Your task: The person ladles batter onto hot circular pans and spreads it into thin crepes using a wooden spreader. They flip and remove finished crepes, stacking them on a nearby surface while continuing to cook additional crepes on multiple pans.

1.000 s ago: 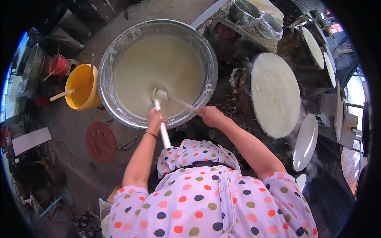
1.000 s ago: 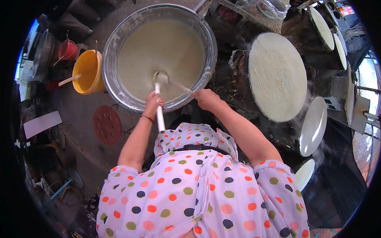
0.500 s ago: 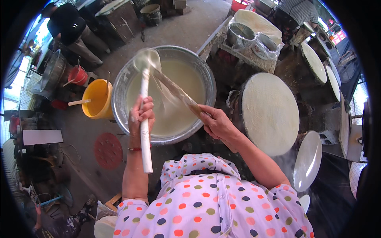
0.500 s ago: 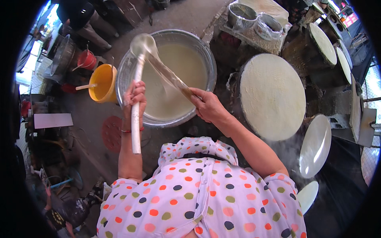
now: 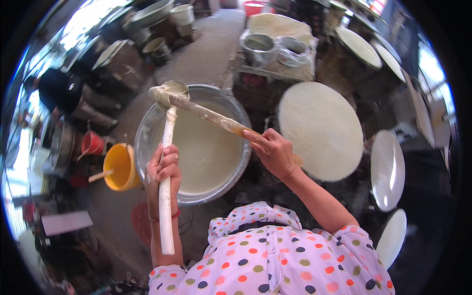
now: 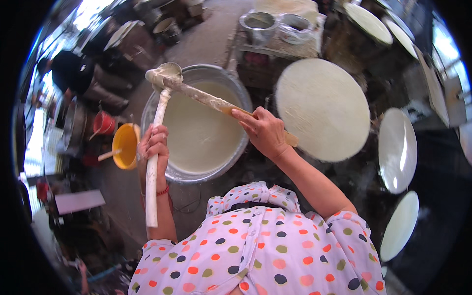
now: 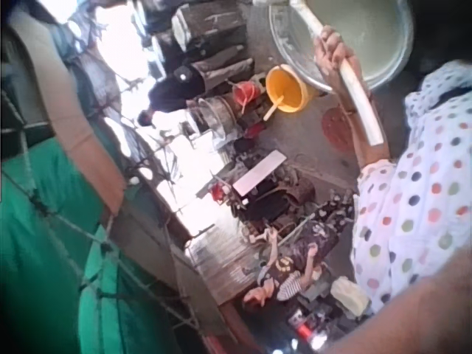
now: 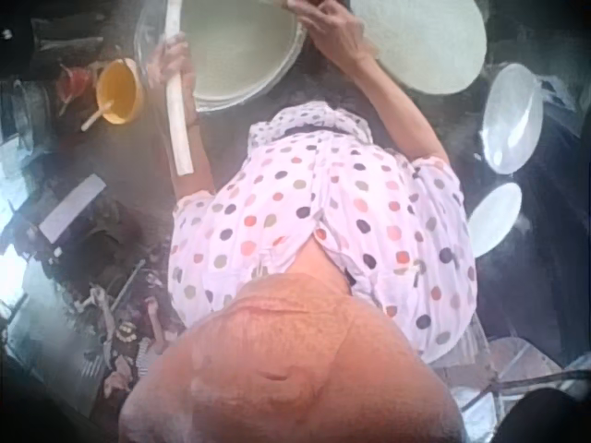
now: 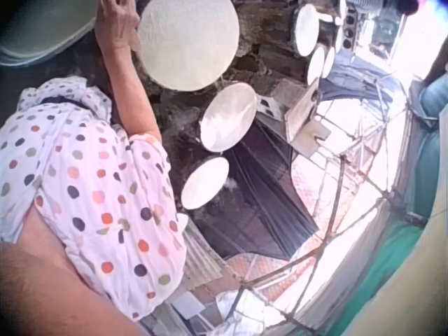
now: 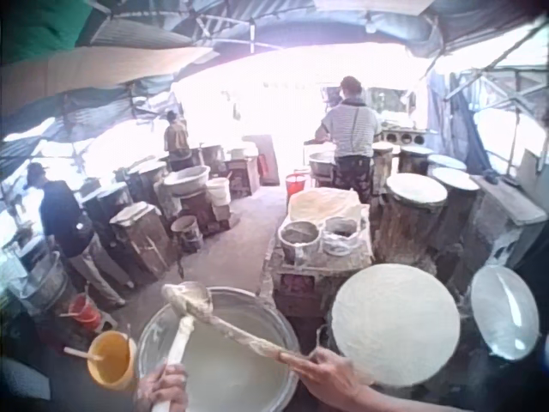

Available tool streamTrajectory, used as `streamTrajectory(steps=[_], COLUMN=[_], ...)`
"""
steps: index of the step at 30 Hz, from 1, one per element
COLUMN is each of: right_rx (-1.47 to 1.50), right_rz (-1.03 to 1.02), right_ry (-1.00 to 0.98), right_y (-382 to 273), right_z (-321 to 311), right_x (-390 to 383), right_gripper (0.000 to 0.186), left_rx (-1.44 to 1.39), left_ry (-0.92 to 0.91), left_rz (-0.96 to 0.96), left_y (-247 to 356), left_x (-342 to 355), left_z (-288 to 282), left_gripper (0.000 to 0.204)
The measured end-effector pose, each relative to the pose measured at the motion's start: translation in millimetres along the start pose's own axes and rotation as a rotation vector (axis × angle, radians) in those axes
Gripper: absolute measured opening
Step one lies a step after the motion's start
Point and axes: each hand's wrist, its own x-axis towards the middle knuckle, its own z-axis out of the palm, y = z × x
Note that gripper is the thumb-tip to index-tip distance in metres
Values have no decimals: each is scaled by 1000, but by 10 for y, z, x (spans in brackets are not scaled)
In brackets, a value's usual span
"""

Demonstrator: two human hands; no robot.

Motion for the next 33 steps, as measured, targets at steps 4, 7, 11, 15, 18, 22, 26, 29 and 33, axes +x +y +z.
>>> streamTrajectory(steps=[4, 7, 11, 15, 18, 22, 26, 29, 33], right_rx=[-155, -172, -218, -276, -371, 143, 96, -262, -420], right_rz=[93, 260, 527, 753, 978, 1303, 1253, 1278, 1475], right_ry=[141, 256, 416, 613, 750, 1157, 1273, 1136, 905], right_y=[354, 499, 728, 678, 689, 994, 1317, 1450, 1442], right_z=[-371, -789, -1468, -1999, -2304, -2604, -2845, -2865, -2929], right_x=[-597, -1202, -2330, -3459, -3953, -4119, -4060, -4239, -4356], right_gripper=[46, 45, 45, 44, 44, 38, 38, 37, 38], left_rx=[-103, -168, -334, -451, -479, -128, 1148, 1646, 2173], left_ry=[29, 27, 132, 294, 352, 213, -305, -520, -1084], left_rz=[-166, -352, -629, -905, -1122, -1295, -971, -841, -446], left_y=[-604, -1228, -2443, -3805, -4828, -6000, -6833, -7078, -7075], left_x=[358, 644, 1020, 1165, 1224, 1334, 1454, 1368, 1760], left_z=[27, 24, -118, -255, -453, -848, -1495, -1821, -2458], left_gripper=[22, 21, 19, 4, 5, 21, 38, 44, 44])
